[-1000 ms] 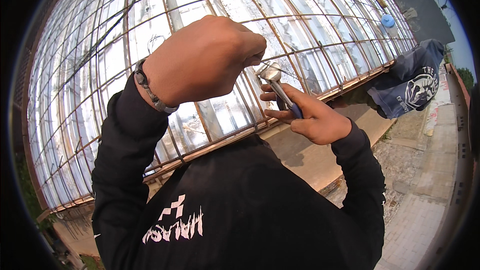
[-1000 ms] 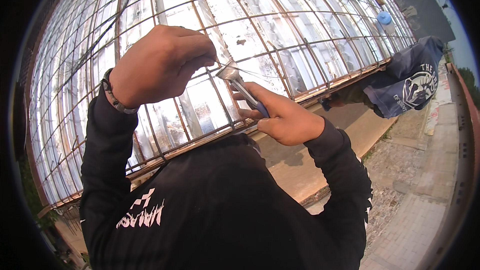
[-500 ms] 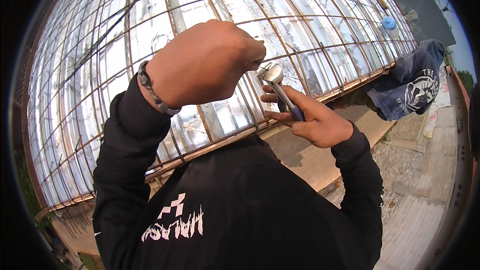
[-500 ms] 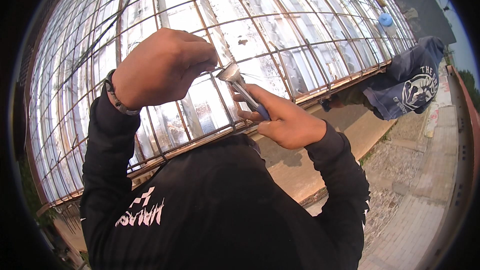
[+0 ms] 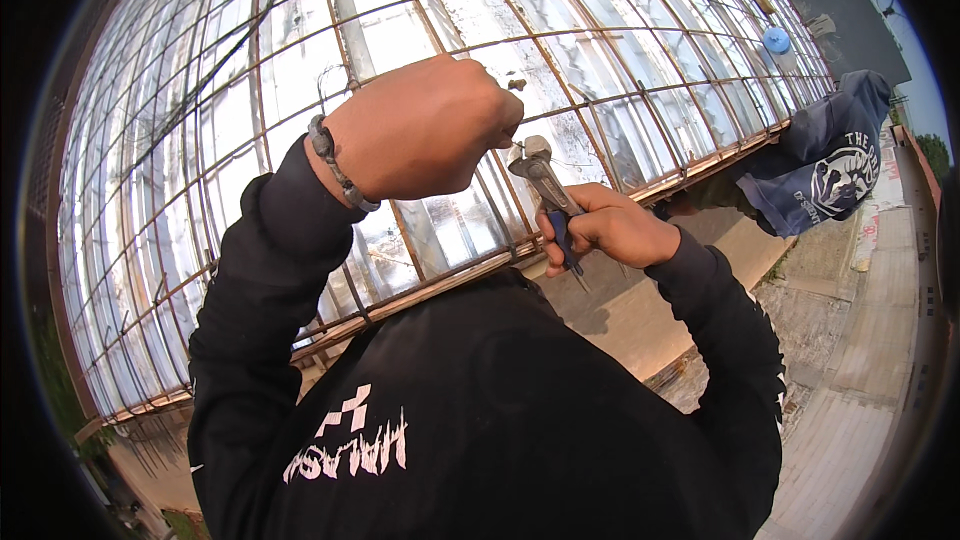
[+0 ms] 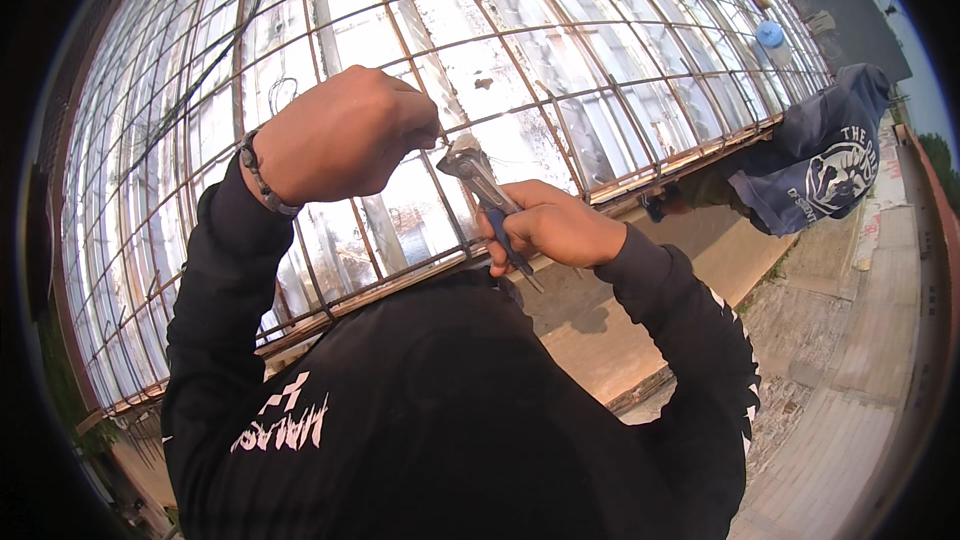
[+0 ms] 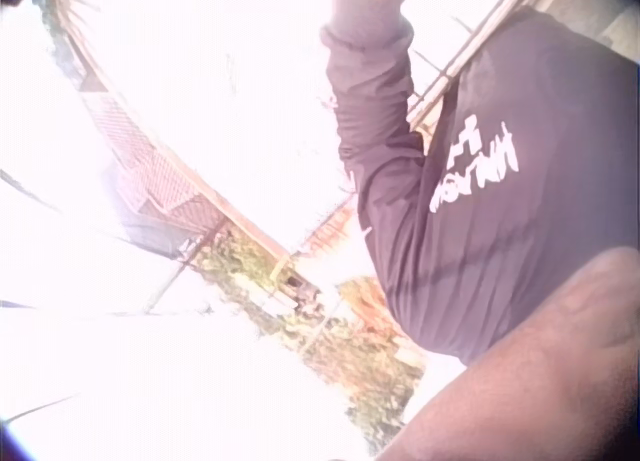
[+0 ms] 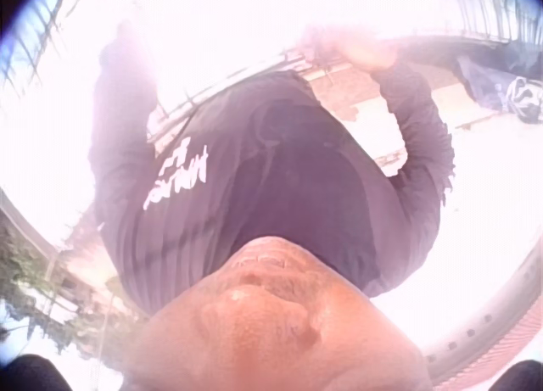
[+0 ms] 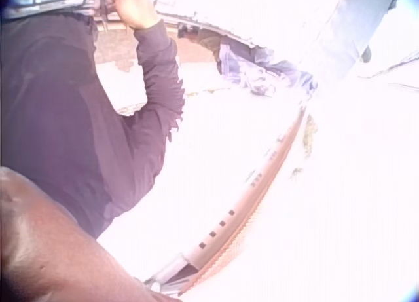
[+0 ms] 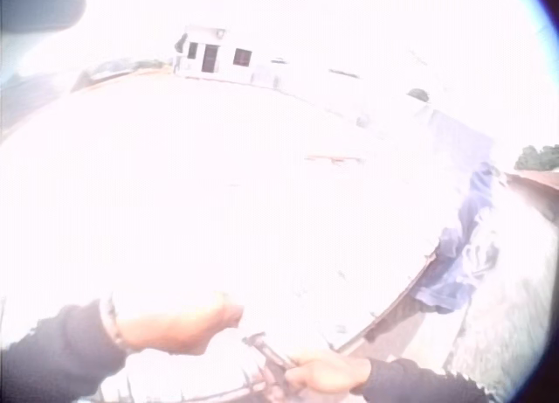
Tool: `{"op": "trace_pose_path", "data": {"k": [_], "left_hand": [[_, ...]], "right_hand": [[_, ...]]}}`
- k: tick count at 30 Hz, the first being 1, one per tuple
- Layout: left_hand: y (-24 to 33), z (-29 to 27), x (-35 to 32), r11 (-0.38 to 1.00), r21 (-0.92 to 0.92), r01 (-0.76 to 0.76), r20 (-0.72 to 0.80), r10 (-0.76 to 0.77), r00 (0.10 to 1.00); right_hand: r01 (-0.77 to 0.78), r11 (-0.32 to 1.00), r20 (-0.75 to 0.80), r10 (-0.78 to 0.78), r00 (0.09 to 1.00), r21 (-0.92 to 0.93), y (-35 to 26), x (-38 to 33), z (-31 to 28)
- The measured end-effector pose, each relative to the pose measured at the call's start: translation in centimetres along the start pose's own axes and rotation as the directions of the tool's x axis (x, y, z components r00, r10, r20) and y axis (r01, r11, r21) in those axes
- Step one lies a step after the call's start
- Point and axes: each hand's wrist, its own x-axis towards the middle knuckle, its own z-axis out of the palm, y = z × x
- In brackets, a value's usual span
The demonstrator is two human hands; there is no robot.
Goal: The person secures a metal mesh to a curved roof frame using wire ties and pliers. They repeatedly wrap wire around the mesh and frame, then twist and tighten the wire with pliers to fasten the mesh in place.
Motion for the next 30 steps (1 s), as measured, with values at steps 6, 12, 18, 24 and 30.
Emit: {"op": "trace_pose_path", "data": {"k": [6,12,18,24,30], "left_hand": [[-1.1,-0.2,0.8,1.000,0.005,-0.010,0.074,0.010,0.997],[0.1,-0.2,-0.7,0.995,-0.018,0.098,0.247,-0.091,0.965],[-0.2,-1.8,-6.7,0.960,-0.117,0.255,0.108,-0.243,0.964],[-0.4,-1.2,-6.8,0.837,-0.373,0.401,-0.122,-0.472,0.873],[2.4,-0.5,-4.1,0.874,-0.324,0.363,-0.129,-0.421,0.898]], "right_hand": [[-0.030,0.930,-0.041,0.016,0.999,-0.365,-0.1,0.9,0.4],[-0.245,0.953,-0.061,0.238,0.969,-0.179,0.4,0.9,3.5],[-0.048,0.991,-0.081,0.059,0.995,0.125,1.0,1.1,4.0],[0.292,0.766,-0.210,-0.482,0.851,-0.573,-3.9,4.4,-3.3],[-0.113,0.153,-0.180,-0.561,0.808,-0.982,-5.9,12.8,-5.9]]}}
